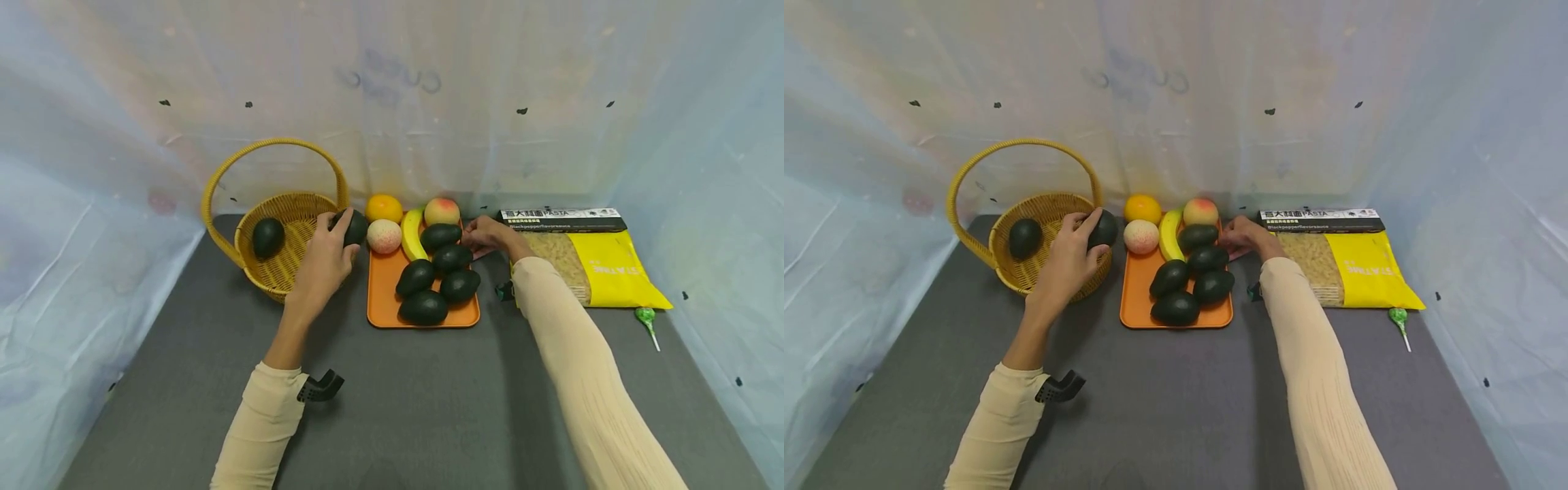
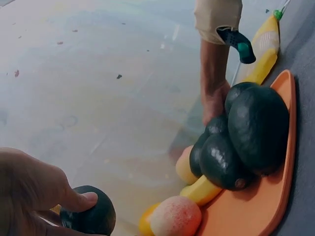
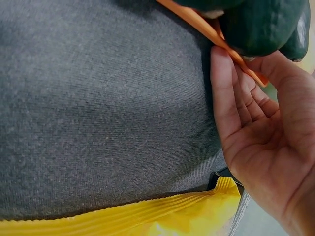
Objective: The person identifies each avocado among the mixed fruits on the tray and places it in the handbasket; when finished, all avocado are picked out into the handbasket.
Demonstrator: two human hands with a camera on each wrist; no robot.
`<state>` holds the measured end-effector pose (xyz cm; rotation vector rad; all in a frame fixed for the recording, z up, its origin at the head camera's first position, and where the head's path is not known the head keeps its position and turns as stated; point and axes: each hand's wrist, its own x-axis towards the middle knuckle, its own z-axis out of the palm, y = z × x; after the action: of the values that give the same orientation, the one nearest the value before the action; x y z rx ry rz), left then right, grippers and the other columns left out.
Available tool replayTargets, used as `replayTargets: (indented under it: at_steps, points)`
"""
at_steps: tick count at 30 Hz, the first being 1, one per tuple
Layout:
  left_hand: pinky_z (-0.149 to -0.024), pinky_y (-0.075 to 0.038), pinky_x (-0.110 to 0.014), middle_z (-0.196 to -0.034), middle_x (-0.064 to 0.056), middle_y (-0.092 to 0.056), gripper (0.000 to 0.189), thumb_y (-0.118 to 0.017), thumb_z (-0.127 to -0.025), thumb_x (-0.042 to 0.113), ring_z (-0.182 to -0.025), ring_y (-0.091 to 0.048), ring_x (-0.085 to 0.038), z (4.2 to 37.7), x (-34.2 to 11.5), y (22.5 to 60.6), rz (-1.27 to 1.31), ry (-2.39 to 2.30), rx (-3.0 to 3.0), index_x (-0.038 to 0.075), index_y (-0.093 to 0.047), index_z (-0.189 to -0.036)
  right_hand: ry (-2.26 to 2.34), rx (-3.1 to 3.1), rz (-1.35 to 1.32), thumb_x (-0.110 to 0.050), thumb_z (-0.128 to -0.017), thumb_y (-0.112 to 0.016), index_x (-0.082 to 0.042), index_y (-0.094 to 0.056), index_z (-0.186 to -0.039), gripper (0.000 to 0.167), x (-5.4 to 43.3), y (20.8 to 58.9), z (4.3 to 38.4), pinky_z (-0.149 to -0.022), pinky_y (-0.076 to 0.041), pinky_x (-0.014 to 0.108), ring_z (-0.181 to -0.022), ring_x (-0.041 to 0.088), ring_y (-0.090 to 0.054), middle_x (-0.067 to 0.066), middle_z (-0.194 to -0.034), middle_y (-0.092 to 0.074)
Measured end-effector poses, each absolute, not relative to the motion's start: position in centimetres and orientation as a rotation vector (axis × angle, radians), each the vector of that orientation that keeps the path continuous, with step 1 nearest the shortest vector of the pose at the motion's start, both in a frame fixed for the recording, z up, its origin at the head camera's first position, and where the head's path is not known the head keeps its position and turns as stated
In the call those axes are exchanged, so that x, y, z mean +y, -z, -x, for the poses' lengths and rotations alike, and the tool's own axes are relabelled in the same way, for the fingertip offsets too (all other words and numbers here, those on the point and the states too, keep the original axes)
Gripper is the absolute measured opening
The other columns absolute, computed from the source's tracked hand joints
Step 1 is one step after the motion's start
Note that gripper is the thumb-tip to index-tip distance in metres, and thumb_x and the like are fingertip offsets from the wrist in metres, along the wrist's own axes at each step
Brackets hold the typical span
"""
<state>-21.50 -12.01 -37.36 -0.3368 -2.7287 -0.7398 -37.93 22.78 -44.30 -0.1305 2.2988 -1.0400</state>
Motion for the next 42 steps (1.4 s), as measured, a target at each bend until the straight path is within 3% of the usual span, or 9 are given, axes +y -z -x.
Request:
replayTargets:
  at_steps: [5, 14, 27, 32, 37, 42]
  points:
    - [-0.097, -0.059, -0.057, -0.145, -0.035, -0.047, 0.064, -0.069, -0.101, 0.01, -0.116, -0.065, -0.052, 22.7, -13.7, 36.9, 0.324, 0.815, -2.715, 0.002, -0.043, -0.158, 1.027, 2.314, 0.125, -0.017, -0.105, -0.058, 0.001, -0.064, -0.124, 0.028, 22.7, 44.0, 37.8, -0.086, -0.065, 0.038, -0.083, 0.015, -0.068, 0.004, -0.093, -0.066]
    - [-0.106, -0.048, -0.066, -0.147, -0.034, -0.049, 0.063, -0.072, -0.1, 0.013, -0.126, -0.057, -0.052, 25.3, -17.3, 35.5, 0.194, 0.81, -2.79, 0.003, -0.046, -0.157, 1.053, 2.292, 0.117, -0.013, -0.104, -0.056, 0.006, -0.061, -0.126, 0.029, 22.5, 43.9, 37.7, -0.092, -0.064, 0.047, -0.082, 0.018, -0.068, 0.006, -0.091, -0.064]
    - [-0.103, -0.051, -0.065, -0.145, -0.037, -0.052, 0.062, -0.073, -0.099, 0.014, -0.131, -0.051, -0.055, 30.0, -19.6, 35.7, 0.152, 0.778, -2.897, -0.004, -0.048, -0.154, 1.029, 2.327, 0.129, -0.021, -0.105, -0.059, 0.005, -0.058, -0.133, 0.038, 22.7, 44.1, 37.8, -0.086, -0.065, 0.04, -0.08, 0.015, -0.069, 0.006, -0.095, -0.065]
    - [-0.11, -0.046, -0.067, -0.152, -0.035, -0.048, 0.063, -0.073, -0.099, 0.013, -0.138, -0.047, -0.056, 31.8, -20.3, 36.5, 0.12, 0.739, -2.997, -0.002, -0.047, -0.154, 1.027, 2.307, 0.109, -0.017, -0.105, -0.058, 0.006, -0.058, -0.131, 0.034, 22.3, 43.0, 37.3, -0.091, -0.064, 0.045, -0.081, 0.018, -0.069, 0.006, -0.094, -0.064]
    - [-0.116, -0.041, -0.067, -0.159, -0.032, -0.043, 0.068, -0.073, -0.097, 0.007, -0.145, -0.041, -0.054, 32.6, -21.0, 37.2, 0.145, 0.736, -3.052, -0.001, -0.042, -0.157, 1.056, 2.319, 0.107, -0.018, -0.104, -0.059, 0.003, -0.059, -0.128, 0.032, 22.5, 44.0, 38.0, -0.084, -0.065, 0.038, -0.078, 0.014, -0.068, 0.005, -0.094, -0.065]
    - [-0.112, -0.045, -0.066, -0.159, -0.03, -0.044, 0.07, -0.075, -0.095, 0.005, -0.14, -0.047, -0.054, 33.1, -21.2, 37.9, 0.155, 0.723, -3.077, 0.001, -0.042, -0.157, 1.054, 2.312, 0.119, -0.018, -0.104, -0.059, 0.004, -0.059, -0.128, 0.033, 22.6, 44.2, 38.0, -0.083, -0.066, 0.038, -0.077, 0.014, -0.068, 0.005, -0.093, -0.065]
